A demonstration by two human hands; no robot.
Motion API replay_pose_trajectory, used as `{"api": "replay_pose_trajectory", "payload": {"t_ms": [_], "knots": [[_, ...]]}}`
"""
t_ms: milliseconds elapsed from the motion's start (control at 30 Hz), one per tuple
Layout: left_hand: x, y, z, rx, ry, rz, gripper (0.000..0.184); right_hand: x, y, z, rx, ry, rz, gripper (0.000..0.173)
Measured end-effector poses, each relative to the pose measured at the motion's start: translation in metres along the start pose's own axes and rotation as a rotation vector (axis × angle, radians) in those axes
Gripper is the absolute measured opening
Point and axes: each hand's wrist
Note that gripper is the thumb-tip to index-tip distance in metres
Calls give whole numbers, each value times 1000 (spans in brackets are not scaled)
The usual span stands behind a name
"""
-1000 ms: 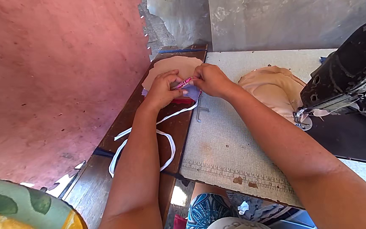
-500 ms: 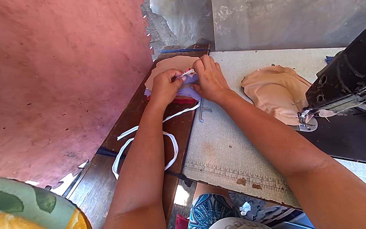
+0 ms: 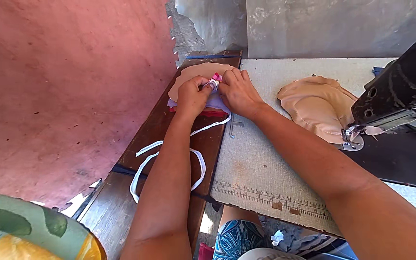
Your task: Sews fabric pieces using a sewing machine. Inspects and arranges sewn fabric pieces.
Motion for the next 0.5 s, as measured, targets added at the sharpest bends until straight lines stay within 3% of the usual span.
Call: {"api": "replay_pose_trajectory", "payload": {"t_ms": [100, 200, 333, 433, 500], "knots": [[3, -1, 5, -53, -13, 42, 21, 5, 6, -1, -21, 40, -33, 19], [6, -3, -2, -105, 102, 101, 36, 11, 15, -3, -22, 53, -77, 20], [0, -3, -7, -126, 240, 45, 22, 12, 20, -3, -31, 131, -74, 20], [0, -3, -7, -135, 258, 32, 20, 6, 16, -3, -46, 169, -19, 77], [-1, -3, -6, -161, 276, 38, 20, 2, 15, -2, -61, 169, -2, 93]]}}
Point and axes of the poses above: each hand's wrist, its own y-axis towards the middle knuckle, its own x-axis out of the back of the hand, z = x × y, and after that the axes turned 9 degrees about -x, right-handed
